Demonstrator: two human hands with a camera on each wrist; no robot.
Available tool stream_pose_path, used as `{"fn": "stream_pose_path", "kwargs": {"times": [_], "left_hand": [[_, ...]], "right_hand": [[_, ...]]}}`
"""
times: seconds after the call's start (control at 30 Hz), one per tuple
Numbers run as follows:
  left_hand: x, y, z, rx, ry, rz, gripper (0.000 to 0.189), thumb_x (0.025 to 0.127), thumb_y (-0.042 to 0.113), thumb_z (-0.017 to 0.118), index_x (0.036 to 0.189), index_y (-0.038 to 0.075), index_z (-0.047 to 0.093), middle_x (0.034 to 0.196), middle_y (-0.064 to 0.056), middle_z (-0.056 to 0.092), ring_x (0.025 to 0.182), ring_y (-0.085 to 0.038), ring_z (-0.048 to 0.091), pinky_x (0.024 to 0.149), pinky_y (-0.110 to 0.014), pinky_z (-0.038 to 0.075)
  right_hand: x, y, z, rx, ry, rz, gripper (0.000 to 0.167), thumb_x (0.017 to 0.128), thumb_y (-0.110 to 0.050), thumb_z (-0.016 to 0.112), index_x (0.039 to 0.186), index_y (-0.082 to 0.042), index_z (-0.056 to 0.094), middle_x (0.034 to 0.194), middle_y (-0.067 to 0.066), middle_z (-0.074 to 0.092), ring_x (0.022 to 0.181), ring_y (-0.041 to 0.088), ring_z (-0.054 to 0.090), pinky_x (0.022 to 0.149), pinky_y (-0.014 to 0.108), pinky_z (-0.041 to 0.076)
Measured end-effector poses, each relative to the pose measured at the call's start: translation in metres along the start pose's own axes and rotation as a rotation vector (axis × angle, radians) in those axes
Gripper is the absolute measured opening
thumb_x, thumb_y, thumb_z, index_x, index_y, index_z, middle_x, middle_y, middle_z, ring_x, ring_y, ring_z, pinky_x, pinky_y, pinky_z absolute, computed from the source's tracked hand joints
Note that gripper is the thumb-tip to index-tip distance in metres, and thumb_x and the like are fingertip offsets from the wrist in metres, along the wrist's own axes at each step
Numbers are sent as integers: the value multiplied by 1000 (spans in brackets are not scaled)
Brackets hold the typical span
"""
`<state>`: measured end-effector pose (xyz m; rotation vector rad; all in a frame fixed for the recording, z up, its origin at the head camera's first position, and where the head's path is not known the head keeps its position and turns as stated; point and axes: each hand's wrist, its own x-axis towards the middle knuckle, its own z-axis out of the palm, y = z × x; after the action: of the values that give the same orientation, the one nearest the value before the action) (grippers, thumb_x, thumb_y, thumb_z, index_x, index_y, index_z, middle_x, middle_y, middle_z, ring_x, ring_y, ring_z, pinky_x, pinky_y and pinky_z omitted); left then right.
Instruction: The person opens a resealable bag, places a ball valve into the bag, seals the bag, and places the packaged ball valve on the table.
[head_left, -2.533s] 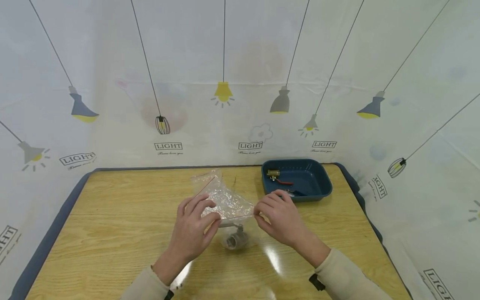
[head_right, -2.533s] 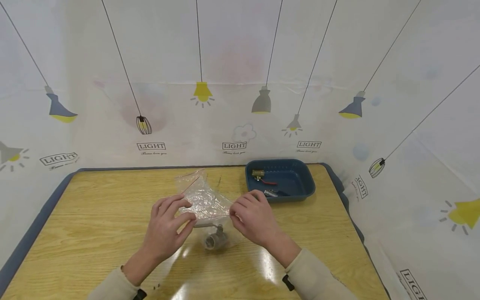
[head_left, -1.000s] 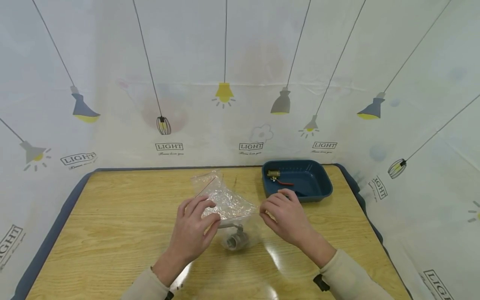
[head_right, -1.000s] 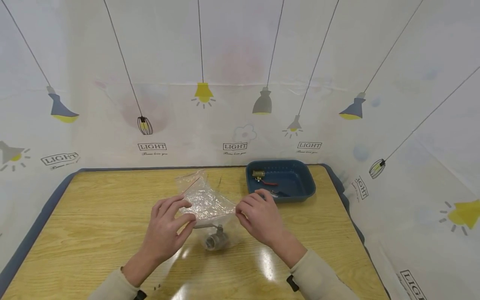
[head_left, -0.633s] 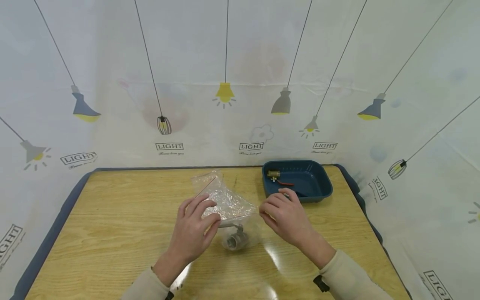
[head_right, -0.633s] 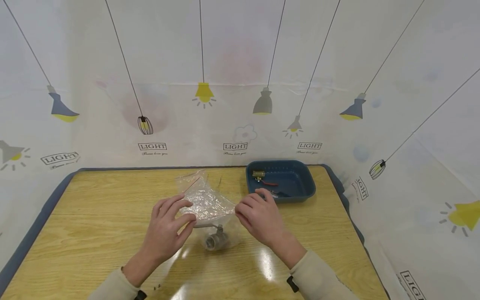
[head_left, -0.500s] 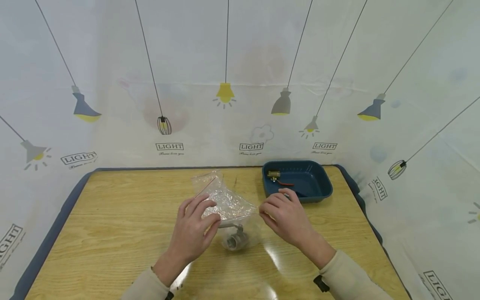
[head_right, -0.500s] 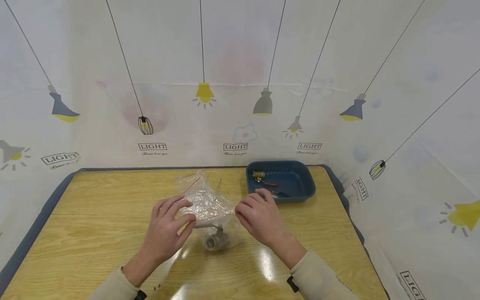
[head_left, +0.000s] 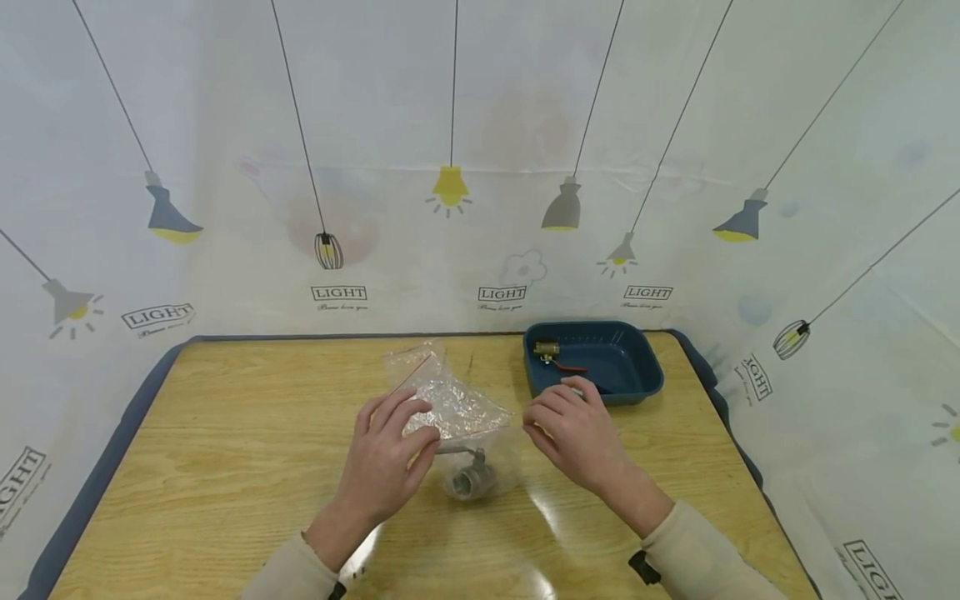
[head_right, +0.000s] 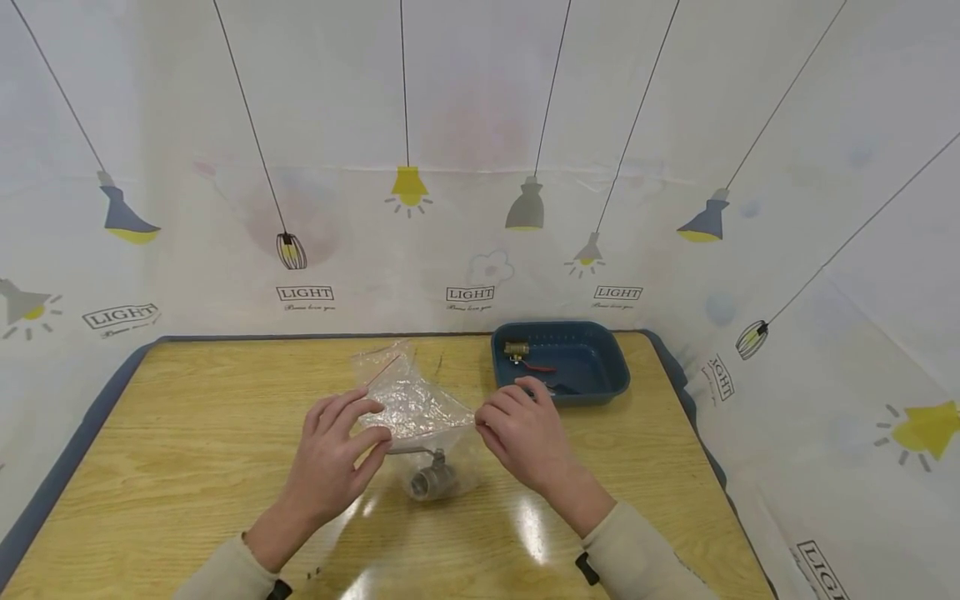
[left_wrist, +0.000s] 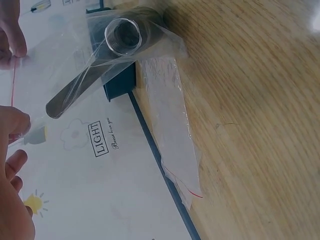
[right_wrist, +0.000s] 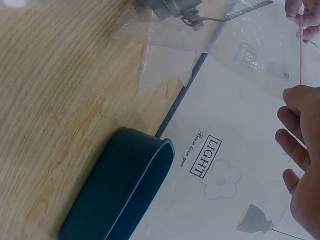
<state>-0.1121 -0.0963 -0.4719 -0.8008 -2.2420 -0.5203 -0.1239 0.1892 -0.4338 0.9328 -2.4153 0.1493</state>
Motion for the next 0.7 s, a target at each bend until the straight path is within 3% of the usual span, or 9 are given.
{"fn": "stream_pose_path", "kwargs": {"times": [0.37,0.6,0.7], "left_hand": [[-2,-1,-1,30,-5,-19,7,83,24,68,80,18,68,112,-5,65,123,-32,55,103,-50,36],[-2,1,0,18,12,-6,6,83,23,68,79,18,68,112,-5,66,124,-33,55,102,-51,38],[-1,3,1,12,25,4,7,82,23,69,78,17,68,113,-5,66,124,-33,55,102,-51,38]], "right_hand": [[-1,-1,2,20,-8,1,11,82,-23,76,87,-23,67,91,-6,68,92,15,63,100,47,42],[7,-15,3,24,-44,-19,27,83,-32,75,107,-23,67,118,1,65,111,20,60,104,47,39],[16,-24,9,11,-11,-62,23,83,-33,75,104,-25,69,125,2,64,115,20,59,105,48,40]]}}
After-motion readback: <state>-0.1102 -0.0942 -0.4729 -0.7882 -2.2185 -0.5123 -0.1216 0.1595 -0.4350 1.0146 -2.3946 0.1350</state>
